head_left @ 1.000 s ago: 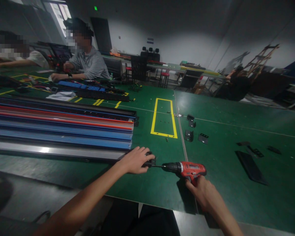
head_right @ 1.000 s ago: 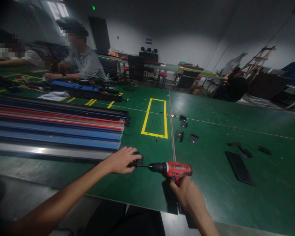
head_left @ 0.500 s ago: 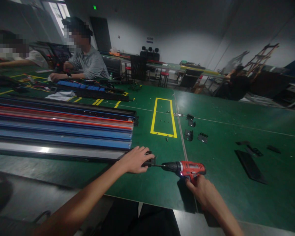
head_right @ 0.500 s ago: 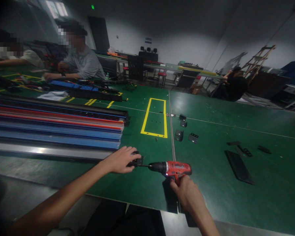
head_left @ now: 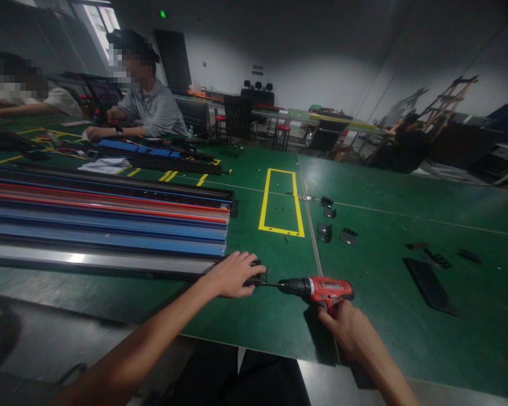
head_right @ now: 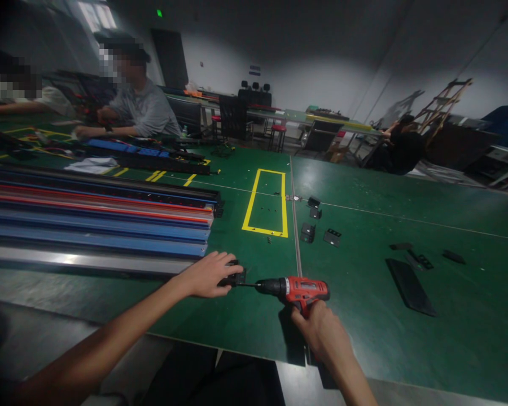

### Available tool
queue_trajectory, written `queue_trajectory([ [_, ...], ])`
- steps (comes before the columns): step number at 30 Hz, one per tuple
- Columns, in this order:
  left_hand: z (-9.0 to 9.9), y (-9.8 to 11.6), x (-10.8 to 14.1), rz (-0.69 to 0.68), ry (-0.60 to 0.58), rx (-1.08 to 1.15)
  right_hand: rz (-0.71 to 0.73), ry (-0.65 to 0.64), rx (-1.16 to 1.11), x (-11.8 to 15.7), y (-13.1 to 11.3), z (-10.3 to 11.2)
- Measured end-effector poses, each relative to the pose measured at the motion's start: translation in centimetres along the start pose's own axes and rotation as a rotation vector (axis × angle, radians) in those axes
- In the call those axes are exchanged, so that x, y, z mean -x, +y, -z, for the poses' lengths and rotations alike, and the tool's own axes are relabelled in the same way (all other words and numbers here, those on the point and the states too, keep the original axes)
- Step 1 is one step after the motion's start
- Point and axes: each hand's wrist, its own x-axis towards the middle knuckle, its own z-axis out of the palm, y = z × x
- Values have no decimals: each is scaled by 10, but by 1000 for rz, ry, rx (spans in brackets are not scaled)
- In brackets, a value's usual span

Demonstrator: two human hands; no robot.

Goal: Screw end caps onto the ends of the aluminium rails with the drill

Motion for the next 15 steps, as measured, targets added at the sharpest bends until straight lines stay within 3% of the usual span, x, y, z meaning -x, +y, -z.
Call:
queue_trajectory([
  [15,0,0,0,6,-4,-3,-25,31,17,-2,2,-5],
])
